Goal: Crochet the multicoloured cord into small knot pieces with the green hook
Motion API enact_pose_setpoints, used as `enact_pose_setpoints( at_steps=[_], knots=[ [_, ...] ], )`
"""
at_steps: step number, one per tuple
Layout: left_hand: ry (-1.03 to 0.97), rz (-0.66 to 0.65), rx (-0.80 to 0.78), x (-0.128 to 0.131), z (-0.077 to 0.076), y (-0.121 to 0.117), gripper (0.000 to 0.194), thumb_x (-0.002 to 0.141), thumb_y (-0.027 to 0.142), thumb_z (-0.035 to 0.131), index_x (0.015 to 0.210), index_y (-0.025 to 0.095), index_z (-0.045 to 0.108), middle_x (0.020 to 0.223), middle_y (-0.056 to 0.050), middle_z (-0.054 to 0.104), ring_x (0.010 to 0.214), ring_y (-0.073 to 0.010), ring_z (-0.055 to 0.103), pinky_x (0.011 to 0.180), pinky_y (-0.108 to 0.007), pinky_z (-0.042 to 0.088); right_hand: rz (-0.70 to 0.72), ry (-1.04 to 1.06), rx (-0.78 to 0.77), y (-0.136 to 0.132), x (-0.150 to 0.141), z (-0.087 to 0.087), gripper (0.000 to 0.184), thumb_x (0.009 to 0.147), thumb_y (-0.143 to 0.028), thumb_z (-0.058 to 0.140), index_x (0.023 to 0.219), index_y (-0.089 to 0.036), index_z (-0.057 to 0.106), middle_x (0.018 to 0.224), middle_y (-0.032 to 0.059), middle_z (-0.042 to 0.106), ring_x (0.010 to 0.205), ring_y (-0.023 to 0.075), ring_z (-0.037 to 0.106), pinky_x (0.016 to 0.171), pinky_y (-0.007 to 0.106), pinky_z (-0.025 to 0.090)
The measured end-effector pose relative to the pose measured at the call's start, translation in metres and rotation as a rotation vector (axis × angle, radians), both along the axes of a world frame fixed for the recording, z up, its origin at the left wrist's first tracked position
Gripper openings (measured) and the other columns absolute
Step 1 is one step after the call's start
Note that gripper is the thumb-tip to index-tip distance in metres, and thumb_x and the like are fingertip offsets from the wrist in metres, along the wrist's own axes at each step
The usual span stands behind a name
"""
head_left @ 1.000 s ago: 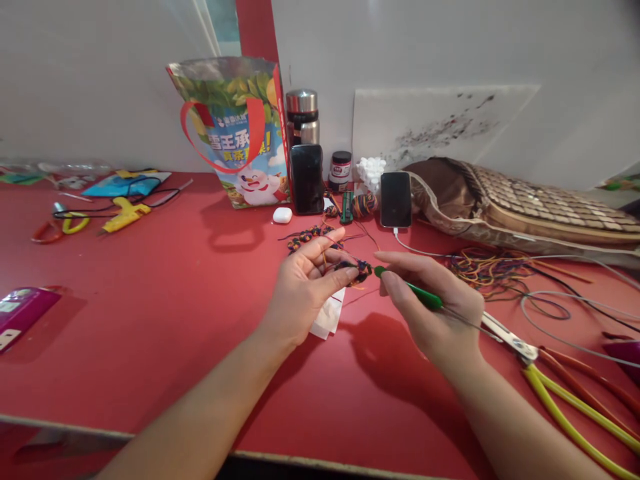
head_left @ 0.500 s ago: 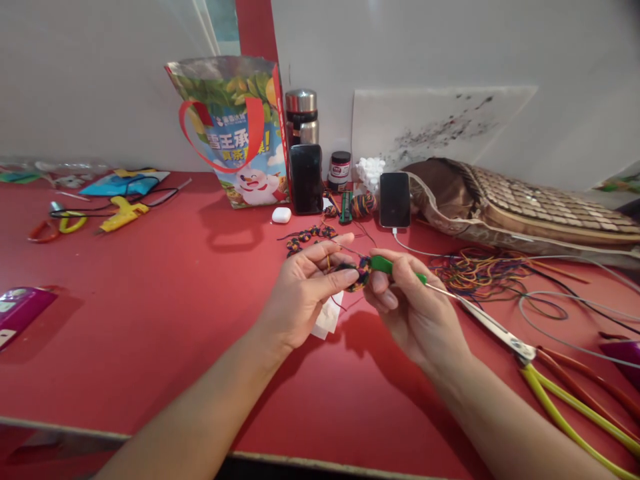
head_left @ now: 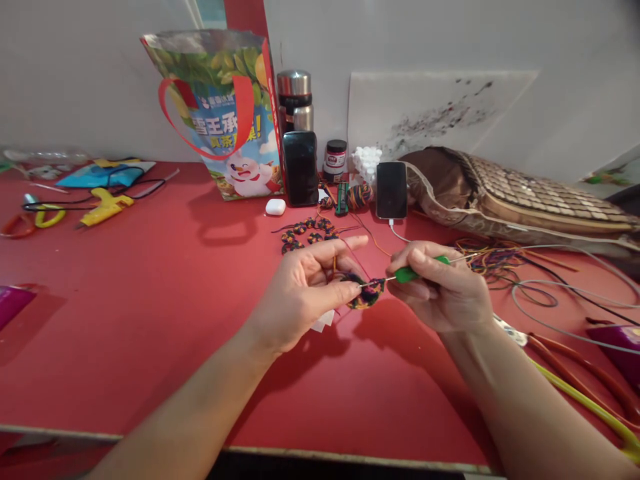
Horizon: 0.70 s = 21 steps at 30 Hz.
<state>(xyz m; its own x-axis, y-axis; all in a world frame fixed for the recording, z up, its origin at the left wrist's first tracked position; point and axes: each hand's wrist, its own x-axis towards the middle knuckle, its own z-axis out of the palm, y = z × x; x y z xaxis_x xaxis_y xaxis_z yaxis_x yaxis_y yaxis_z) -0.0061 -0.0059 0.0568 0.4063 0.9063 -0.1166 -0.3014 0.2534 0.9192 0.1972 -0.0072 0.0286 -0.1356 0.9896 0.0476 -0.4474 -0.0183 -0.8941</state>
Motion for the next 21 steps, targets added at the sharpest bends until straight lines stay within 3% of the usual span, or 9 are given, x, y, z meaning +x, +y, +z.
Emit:
enact_pose_setpoints(
  at_steps=[6, 15, 21],
  knots=[
    [0.06, 0.065, 0.056, 0.0005, 0.0009, -0.0011, 0.049, 0.071, 0.011, 0.083, 0.12, 0.017, 0.081, 0.078, 0.0, 0.065, 0.067, -0.0113, 0.057, 0.062, -0.025, 0.047, -0.118, -0.064, 0.039, 0.0002, 0.0038, 0.0043, 0.03, 0.064, -0.043, 0.099, 0.064, -0.017, 0.083, 0.054, 0.0034, 0.067, 0.038, 0.0025, 0.031, 0.039, 0.021, 0.025],
    [0.112, 0.105, 0.11, 0.0026, -0.0013, 0.0012, 0.048, 0.072, 0.007, 0.078, 0.12, 0.016, 0.08, 0.077, 0.002, 0.065, 0.064, -0.0097, 0.059, 0.061, -0.023, 0.049, -0.211, -0.202, 0.118, -0.0054, 0.0033, 0.0063, 0.029, 0.069, -0.047, 0.098, 0.066, -0.022, 0.084, 0.044, -0.0011, 0.052, 0.039, 0.0057, 0.029, 0.036, 0.024, 0.02],
    [0.174, 0.124, 0.115, 0.0033, -0.0003, 0.0001, 0.052, 0.072, 0.008, 0.077, 0.124, 0.015, 0.078, 0.076, 0.003, 0.064, 0.063, -0.0095, 0.058, 0.061, -0.024, 0.048, -0.217, -0.231, 0.162, -0.0073, 0.0012, 0.0082, 0.026, 0.073, -0.046, 0.096, 0.068, -0.024, 0.085, 0.047, 0.0007, 0.055, 0.038, 0.0077, 0.034, 0.036, 0.027, 0.022]
  ],
)
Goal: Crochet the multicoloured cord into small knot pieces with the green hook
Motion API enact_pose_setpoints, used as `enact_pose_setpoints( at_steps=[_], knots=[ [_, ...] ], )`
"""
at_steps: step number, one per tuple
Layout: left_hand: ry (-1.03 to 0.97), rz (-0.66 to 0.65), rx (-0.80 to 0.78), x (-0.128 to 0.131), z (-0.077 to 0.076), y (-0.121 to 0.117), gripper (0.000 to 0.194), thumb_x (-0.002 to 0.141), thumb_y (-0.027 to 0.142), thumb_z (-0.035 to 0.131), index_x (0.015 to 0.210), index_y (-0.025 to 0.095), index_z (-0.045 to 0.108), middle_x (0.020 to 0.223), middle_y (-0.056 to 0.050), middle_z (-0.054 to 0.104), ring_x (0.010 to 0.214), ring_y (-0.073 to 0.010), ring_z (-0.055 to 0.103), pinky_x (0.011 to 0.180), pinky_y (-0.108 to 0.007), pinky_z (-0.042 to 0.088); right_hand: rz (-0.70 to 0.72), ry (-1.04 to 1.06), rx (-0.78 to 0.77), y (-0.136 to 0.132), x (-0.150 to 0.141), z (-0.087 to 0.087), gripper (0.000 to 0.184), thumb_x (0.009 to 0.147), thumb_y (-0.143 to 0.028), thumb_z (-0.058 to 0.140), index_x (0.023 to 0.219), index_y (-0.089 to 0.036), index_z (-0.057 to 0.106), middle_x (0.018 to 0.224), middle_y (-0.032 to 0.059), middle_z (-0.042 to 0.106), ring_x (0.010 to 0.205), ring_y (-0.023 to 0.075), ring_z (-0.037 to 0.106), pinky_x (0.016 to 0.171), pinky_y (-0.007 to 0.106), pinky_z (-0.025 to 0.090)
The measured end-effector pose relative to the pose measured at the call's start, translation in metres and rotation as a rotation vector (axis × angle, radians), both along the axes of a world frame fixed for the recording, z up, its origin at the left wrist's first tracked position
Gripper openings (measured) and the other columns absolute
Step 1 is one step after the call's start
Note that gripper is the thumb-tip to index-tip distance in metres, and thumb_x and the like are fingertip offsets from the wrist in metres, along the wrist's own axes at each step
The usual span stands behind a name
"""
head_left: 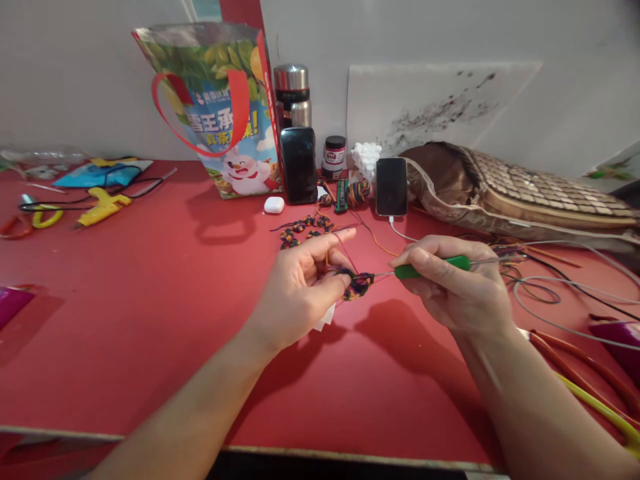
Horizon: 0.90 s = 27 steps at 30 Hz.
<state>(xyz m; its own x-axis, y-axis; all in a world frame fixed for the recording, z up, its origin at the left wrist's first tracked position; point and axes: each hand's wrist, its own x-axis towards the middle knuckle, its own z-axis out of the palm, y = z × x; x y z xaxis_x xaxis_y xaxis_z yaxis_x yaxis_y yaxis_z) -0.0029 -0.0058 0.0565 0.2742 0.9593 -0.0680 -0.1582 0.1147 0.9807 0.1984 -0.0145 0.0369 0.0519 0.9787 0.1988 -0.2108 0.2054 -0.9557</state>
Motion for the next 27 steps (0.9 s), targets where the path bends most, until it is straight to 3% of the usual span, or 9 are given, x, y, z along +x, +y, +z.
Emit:
enact_pose_setpoints(
  at_steps=[6, 12, 18, 22, 27],
  knots=[
    [0.021, 0.018, 0.006, -0.001, -0.001, 0.001, 0.053, 0.074, 0.009, 0.077, 0.126, 0.014, 0.076, 0.075, 0.003, 0.065, 0.064, -0.0114, 0.059, 0.059, -0.025, 0.046, -0.042, -0.055, -0.017, -0.001, 0.002, -0.002, 0.027, 0.072, -0.049, 0.096, 0.068, -0.025, 0.085, 0.049, 0.0021, 0.06, 0.04, 0.0112, 0.043, 0.037, 0.028, 0.027],
    [0.054, 0.062, -0.016, 0.002, -0.004, 0.005, 0.053, 0.069, 0.015, 0.087, 0.121, 0.014, 0.076, 0.073, 0.001, 0.069, 0.067, -0.0145, 0.064, 0.063, -0.027, 0.046, -0.163, -0.279, 0.118, -0.009, 0.0, -0.008, 0.028, 0.088, -0.047, 0.084, 0.071, -0.025, 0.082, 0.052, 0.0016, 0.063, 0.047, 0.0145, 0.051, 0.044, 0.03, 0.036],
    [-0.036, 0.058, -0.106, 0.0, -0.007, 0.01, 0.056, 0.062, 0.02, 0.096, 0.114, 0.014, 0.077, 0.072, 0.001, 0.071, 0.066, -0.0146, 0.065, 0.064, -0.027, 0.047, -0.291, -0.423, 0.242, -0.019, -0.014, -0.009, 0.028, 0.097, -0.039, 0.074, 0.073, -0.025, 0.078, 0.057, 0.0004, 0.064, 0.052, 0.0158, 0.057, 0.054, 0.033, 0.046],
    [-0.056, 0.042, -0.14, 0.0, -0.007, 0.01, 0.073, 0.061, 0.018, 0.097, 0.129, 0.012, 0.071, 0.072, 0.001, 0.072, 0.068, -0.0153, 0.066, 0.065, -0.027, 0.048, -0.305, -0.336, 0.24, -0.014, -0.013, -0.013, 0.024, 0.096, -0.037, 0.076, 0.077, -0.025, 0.081, 0.058, 0.0004, 0.065, 0.053, 0.0148, 0.056, 0.054, 0.031, 0.046],
    [-0.095, 0.038, -0.137, 0.0, -0.005, 0.008, 0.071, 0.064, 0.018, 0.095, 0.13, 0.012, 0.07, 0.073, 0.002, 0.072, 0.065, -0.0145, 0.066, 0.066, -0.029, 0.05, -0.195, -0.143, 0.136, -0.007, -0.006, -0.015, 0.022, 0.088, -0.045, 0.085, 0.081, -0.024, 0.085, 0.055, 0.0009, 0.062, 0.047, 0.0145, 0.052, 0.043, 0.029, 0.039]
  ],
)
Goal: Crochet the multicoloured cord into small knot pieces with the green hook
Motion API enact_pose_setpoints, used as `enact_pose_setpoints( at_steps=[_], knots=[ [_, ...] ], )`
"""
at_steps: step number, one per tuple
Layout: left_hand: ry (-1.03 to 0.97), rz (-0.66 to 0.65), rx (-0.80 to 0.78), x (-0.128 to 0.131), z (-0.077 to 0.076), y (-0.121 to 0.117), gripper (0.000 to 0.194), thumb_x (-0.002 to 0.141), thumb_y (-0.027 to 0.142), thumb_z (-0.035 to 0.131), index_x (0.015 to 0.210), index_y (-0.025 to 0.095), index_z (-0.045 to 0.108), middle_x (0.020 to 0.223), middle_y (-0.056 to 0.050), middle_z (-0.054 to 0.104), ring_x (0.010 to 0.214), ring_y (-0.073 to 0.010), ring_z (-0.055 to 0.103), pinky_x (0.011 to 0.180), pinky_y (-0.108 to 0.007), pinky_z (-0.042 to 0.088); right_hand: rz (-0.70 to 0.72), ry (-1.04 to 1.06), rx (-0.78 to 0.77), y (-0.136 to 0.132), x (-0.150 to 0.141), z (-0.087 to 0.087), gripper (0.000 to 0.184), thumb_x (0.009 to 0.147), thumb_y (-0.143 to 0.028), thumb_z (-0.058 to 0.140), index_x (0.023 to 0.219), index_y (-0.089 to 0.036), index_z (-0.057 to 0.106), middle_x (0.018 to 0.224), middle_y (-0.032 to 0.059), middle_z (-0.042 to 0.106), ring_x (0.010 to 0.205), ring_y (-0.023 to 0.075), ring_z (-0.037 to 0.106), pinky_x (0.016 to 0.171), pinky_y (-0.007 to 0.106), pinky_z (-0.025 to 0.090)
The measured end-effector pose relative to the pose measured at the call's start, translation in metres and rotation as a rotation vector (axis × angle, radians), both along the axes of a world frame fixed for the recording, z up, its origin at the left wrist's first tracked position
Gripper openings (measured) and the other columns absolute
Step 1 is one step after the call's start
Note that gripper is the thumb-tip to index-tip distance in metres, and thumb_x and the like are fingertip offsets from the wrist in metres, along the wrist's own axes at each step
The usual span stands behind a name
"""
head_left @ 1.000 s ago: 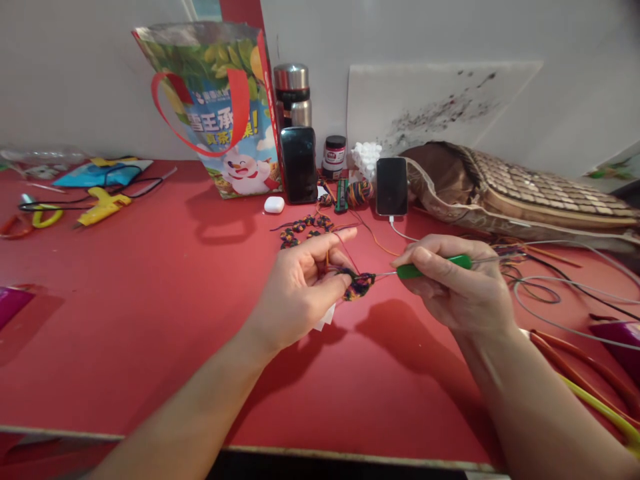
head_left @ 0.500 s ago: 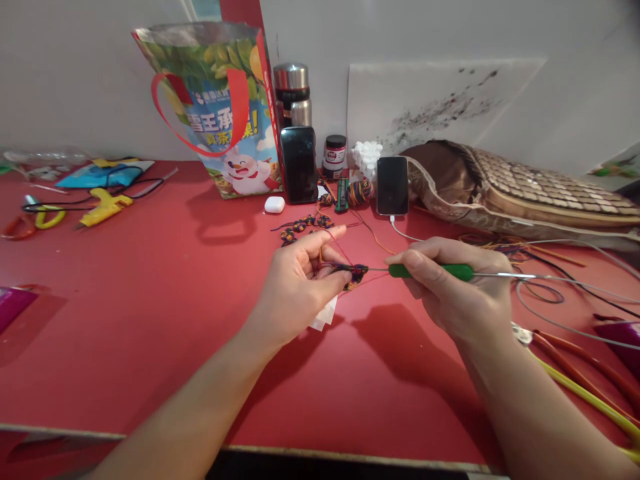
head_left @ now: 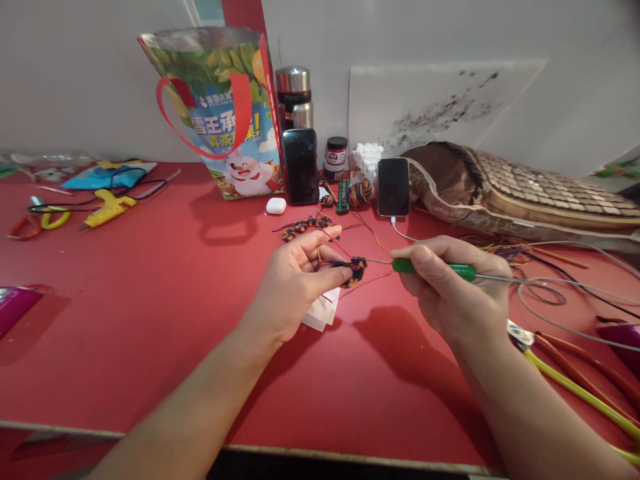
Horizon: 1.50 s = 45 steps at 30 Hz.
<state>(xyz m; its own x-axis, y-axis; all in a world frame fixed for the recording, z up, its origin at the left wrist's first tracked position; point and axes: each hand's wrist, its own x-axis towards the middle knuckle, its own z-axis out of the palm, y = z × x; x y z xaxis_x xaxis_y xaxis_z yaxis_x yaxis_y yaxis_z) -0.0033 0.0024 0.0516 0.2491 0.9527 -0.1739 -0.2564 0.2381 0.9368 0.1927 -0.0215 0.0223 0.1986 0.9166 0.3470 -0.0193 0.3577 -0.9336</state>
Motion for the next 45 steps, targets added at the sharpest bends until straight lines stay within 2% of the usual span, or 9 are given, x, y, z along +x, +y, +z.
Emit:
enact_pose_setpoints(
  at_steps=[14, 17, 23, 28, 32, 35, 37, 40, 45],
  knots=[
    [-0.047, -0.079, 0.006, -0.002, 0.001, -0.001, 0.062, 0.063, 0.016, 0.095, 0.121, 0.012, 0.073, 0.07, 0.002, 0.072, 0.064, -0.0135, 0.065, 0.066, -0.028, 0.047, 0.131, 0.236, -0.105, 0.006, -0.008, 0.012, 0.03, 0.07, -0.048, 0.097, 0.069, -0.021, 0.084, 0.044, -0.0035, 0.05, 0.038, 0.006, 0.033, 0.038, 0.023, 0.024],
    [-0.01, -0.094, 0.023, -0.002, 0.001, -0.002, 0.06, 0.065, 0.016, 0.093, 0.122, 0.014, 0.075, 0.07, 0.002, 0.071, 0.063, -0.0138, 0.064, 0.066, -0.029, 0.045, 0.138, 0.215, -0.14, 0.006, -0.005, 0.016, 0.03, 0.067, -0.047, 0.098, 0.065, -0.021, 0.083, 0.045, -0.0009, 0.056, 0.038, 0.0061, 0.032, 0.036, 0.024, 0.023],
    [0.034, -0.095, 0.073, -0.001, 0.002, -0.003, 0.045, 0.069, 0.013, 0.088, 0.113, 0.015, 0.078, 0.07, 0.002, 0.07, 0.062, -0.0122, 0.06, 0.069, -0.031, 0.046, 0.158, 0.171, -0.133, 0.006, 0.002, 0.016, 0.026, 0.069, -0.043, 0.098, 0.066, -0.021, 0.085, 0.048, 0.0016, 0.059, 0.04, 0.0077, 0.04, 0.036, 0.024, 0.025],
    [0.012, -0.099, 0.047, -0.001, 0.001, -0.001, 0.054, 0.067, 0.015, 0.09, 0.119, 0.014, 0.075, 0.07, 0.004, 0.069, 0.062, -0.0111, 0.061, 0.068, -0.029, 0.046, 0.169, 0.198, -0.088, 0.007, 0.0, 0.006, 0.022, 0.079, -0.043, 0.092, 0.073, -0.023, 0.085, 0.048, -0.0025, 0.055, 0.04, 0.0066, 0.037, 0.039, 0.023, 0.029],
    [-0.019, -0.044, 0.015, 0.002, 0.0, -0.004, 0.068, 0.067, 0.015, 0.09, 0.131, 0.013, 0.068, 0.071, 0.005, 0.069, 0.063, -0.0106, 0.063, 0.064, -0.027, 0.047, 0.057, -0.095, 0.064, -0.002, -0.007, -0.002, 0.018, 0.098, -0.037, 0.075, 0.089, -0.025, 0.085, 0.056, -0.0013, 0.063, 0.048, 0.0116, 0.054, 0.045, 0.024, 0.041],
    [-0.056, -0.009, 0.018, 0.006, 0.0, -0.007, 0.068, 0.065, 0.013, 0.092, 0.128, 0.011, 0.067, 0.072, 0.004, 0.073, 0.067, -0.0115, 0.067, 0.067, -0.026, 0.049, -0.125, -0.46, 0.277, -0.01, -0.019, -0.01, 0.009, 0.098, -0.025, 0.074, 0.1, -0.025, 0.083, 0.071, 0.001, 0.073, 0.059, 0.0135, 0.064, 0.06, 0.027, 0.054],
    [-0.135, 0.001, -0.01, 0.008, -0.002, -0.008, 0.06, 0.065, 0.012, 0.091, 0.121, 0.013, 0.07, 0.072, 0.004, 0.073, 0.068, -0.0116, 0.069, 0.068, -0.025, 0.05, -0.197, -0.496, 0.36, -0.014, -0.028, -0.015, 0.012, 0.098, -0.023, 0.072, 0.106, -0.024, 0.08, 0.084, 0.0046, 0.078, 0.069, 0.0165, 0.07, 0.067, 0.029, 0.058],
    [-0.228, -0.059, -0.079, 0.006, -0.004, -0.003, 0.045, 0.067, 0.01, 0.088, 0.109, 0.011, 0.074, 0.07, 0.002, 0.072, 0.067, -0.0109, 0.069, 0.069, -0.024, 0.051, -0.182, -0.203, 0.208, -0.011, -0.038, -0.019, 0.014, 0.099, -0.032, 0.073, 0.109, -0.024, 0.078, 0.086, 0.0036, 0.076, 0.066, 0.014, 0.067, 0.063, 0.027, 0.057],
    [-0.274, -0.202, -0.164, -0.006, -0.003, 0.005, 0.051, 0.061, 0.006, 0.088, 0.111, 0.011, 0.079, 0.074, 0.0, 0.074, 0.064, -0.0108, 0.069, 0.064, -0.023, 0.052, 0.313, 0.423, -0.222, 0.005, -0.03, -0.008, 0.037, 0.084, -0.057, 0.084, 0.082, -0.021, 0.076, 0.05, -0.0077, 0.046, 0.04, 0.005, 0.027, 0.037, 0.017, 0.029]
  ],
)
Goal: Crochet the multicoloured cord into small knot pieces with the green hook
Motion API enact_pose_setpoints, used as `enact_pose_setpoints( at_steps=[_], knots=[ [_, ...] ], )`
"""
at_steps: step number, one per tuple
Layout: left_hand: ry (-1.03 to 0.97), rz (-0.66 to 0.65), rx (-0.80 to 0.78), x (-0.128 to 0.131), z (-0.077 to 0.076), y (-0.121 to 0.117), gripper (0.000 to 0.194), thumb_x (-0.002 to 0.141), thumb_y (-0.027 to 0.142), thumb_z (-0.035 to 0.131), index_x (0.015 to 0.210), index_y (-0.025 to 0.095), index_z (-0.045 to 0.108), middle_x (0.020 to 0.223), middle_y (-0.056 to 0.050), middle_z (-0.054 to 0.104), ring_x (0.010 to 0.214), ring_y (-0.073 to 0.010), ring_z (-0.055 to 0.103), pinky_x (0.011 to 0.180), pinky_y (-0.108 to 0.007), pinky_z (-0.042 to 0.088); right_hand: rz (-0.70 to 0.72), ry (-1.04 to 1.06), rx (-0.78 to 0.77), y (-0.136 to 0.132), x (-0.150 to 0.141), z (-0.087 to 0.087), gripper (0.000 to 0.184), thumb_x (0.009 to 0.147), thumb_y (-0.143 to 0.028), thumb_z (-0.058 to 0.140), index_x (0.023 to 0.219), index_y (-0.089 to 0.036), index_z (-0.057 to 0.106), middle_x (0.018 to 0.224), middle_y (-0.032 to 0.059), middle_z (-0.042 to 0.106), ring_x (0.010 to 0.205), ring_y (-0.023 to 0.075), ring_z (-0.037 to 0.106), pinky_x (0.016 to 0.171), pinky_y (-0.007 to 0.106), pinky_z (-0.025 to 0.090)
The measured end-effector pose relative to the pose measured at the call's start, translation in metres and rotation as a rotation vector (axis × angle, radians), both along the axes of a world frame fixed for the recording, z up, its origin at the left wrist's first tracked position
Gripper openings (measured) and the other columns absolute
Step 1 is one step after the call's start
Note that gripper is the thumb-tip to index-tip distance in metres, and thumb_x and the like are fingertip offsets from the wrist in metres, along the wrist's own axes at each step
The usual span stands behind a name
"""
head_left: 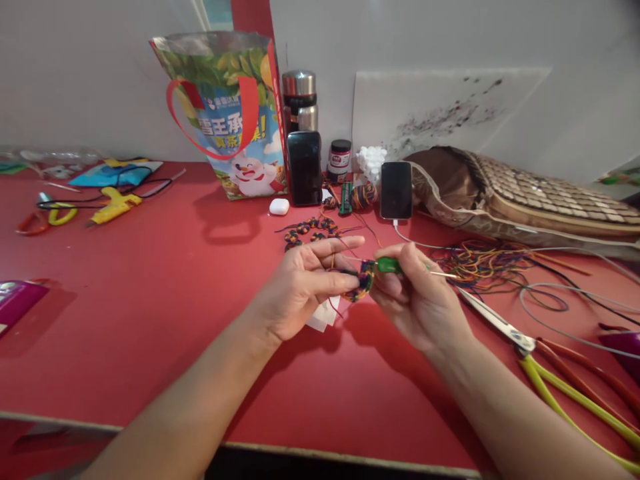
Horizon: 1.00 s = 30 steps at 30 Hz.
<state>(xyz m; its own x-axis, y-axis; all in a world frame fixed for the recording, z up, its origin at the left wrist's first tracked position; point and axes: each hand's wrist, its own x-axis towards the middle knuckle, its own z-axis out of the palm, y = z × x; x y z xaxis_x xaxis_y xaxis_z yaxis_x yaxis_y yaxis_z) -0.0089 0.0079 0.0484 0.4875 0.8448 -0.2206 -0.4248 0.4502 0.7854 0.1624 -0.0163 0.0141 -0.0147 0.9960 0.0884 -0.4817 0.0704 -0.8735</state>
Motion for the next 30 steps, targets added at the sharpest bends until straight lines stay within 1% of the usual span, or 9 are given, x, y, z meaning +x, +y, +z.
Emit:
enact_pose_setpoints(
  at_steps=[1, 3, 5, 8, 14, 18, 25, 28, 30],
  knots=[
    [0.002, -0.036, 0.018, -0.002, 0.001, 0.0, 0.051, 0.062, 0.007, 0.088, 0.112, 0.011, 0.08, 0.072, 0.001, 0.073, 0.062, -0.0114, 0.068, 0.061, -0.023, 0.052, 0.061, 0.038, -0.035, 0.003, 0.004, 0.003, 0.037, 0.081, -0.055, 0.087, 0.077, -0.02, 0.075, 0.046, -0.0094, 0.04, 0.039, 0.0043, 0.022, 0.036, 0.016, 0.026],
    [0.045, -0.123, 0.062, -0.004, 0.003, 0.0, 0.051, 0.064, 0.008, 0.087, 0.114, 0.012, 0.08, 0.071, 0.002, 0.071, 0.06, -0.0128, 0.068, 0.058, -0.024, 0.051, 0.149, 0.045, -0.085, 0.007, 0.012, 0.007, 0.04, 0.076, -0.055, 0.09, 0.068, -0.019, 0.075, 0.041, -0.0102, 0.033, 0.038, 0.0036, 0.018, 0.034, 0.016, 0.021],
    [0.092, -0.178, 0.099, -0.005, 0.004, -0.002, 0.052, 0.066, 0.008, 0.086, 0.117, 0.012, 0.079, 0.072, 0.001, 0.071, 0.062, -0.0132, 0.069, 0.057, -0.024, 0.051, 0.162, 0.01, -0.1, 0.008, 0.018, 0.011, 0.041, 0.072, -0.054, 0.094, 0.064, -0.017, 0.076, 0.038, -0.0085, 0.037, 0.036, 0.0028, 0.019, 0.034, 0.017, 0.021],
    [0.15, -0.204, 0.133, -0.004, 0.006, -0.004, 0.057, 0.068, 0.008, 0.084, 0.124, 0.012, 0.076, 0.076, 0.0, 0.072, 0.066, -0.0127, 0.068, 0.059, -0.023, 0.051, 0.11, -0.07, -0.079, 0.008, 0.026, 0.015, 0.041, 0.068, -0.051, 0.097, 0.059, -0.016, 0.078, 0.038, -0.0037, 0.046, 0.034, 0.0024, 0.024, 0.035, 0.019, 0.021],
    [0.301, -0.187, 0.208, -0.004, 0.01, -0.007, 0.067, 0.068, 0.008, 0.08, 0.135, 0.013, 0.072, 0.079, 0.001, 0.068, 0.067, -0.0114, 0.062, 0.059, -0.023, 0.047, 0.032, -0.168, -0.045, 0.006, 0.033, 0.018, 0.038, 0.068, -0.051, 0.097, 0.061, -0.017, 0.081, 0.04, -0.0008, 0.052, 0.034, 0.0045, 0.032, 0.037, 0.022, 0.02],
    [0.324, -0.178, 0.225, -0.005, 0.01, -0.008, 0.071, 0.069, 0.01, 0.079, 0.139, 0.012, 0.069, 0.08, 0.001, 0.067, 0.066, -0.0108, 0.06, 0.06, -0.024, 0.049, -0.007, -0.201, -0.016, 0.006, 0.037, 0.018, 0.039, 0.068, -0.053, 0.096, 0.063, -0.017, 0.081, 0.042, -0.0013, 0.051, 0.035, 0.005, 0.032, 0.039, 0.023, 0.018],
    [0.377, -0.162, 0.245, -0.006, 0.011, -0.007, 0.071, 0.07, 0.011, 0.077, 0.141, 0.011, 0.067, 0.082, 0.001, 0.066, 0.067, -0.0121, 0.063, 0.059, -0.025, 0.05, -0.035, -0.247, -0.016, 0.005, 0.038, 0.022, 0.039, 0.067, -0.053, 0.097, 0.062, -0.018, 0.082, 0.043, -0.0001, 0.054, 0.036, 0.0051, 0.034, 0.039, 0.024, 0.02],
    [0.418, -0.113, 0.259, -0.003, 0.012, -0.007, 0.069, 0.071, 0.008, 0.076, 0.139, 0.01, 0.068, 0.08, 0.002, 0.066, 0.067, -0.0129, 0.066, 0.062, -0.026, 0.052, -0.066, -0.289, 0.005, 0.003, 0.036, 0.025, 0.039, 0.067, -0.053, 0.097, 0.06, -0.018, 0.081, 0.042, -0.0012, 0.051, 0.036, 0.0056, 0.034, 0.037, 0.024, 0.02],
    [0.44, -0.074, 0.256, -0.001, 0.013, -0.008, 0.068, 0.071, 0.007, 0.076, 0.138, 0.009, 0.068, 0.079, 0.002, 0.067, 0.065, -0.0124, 0.066, 0.061, -0.026, 0.051, -0.091, -0.342, 0.039, 0.001, 0.035, 0.027, 0.036, 0.072, -0.051, 0.095, 0.062, -0.019, 0.081, 0.042, -0.0015, 0.051, 0.036, 0.0067, 0.036, 0.036, 0.024, 0.021]
  ],
)
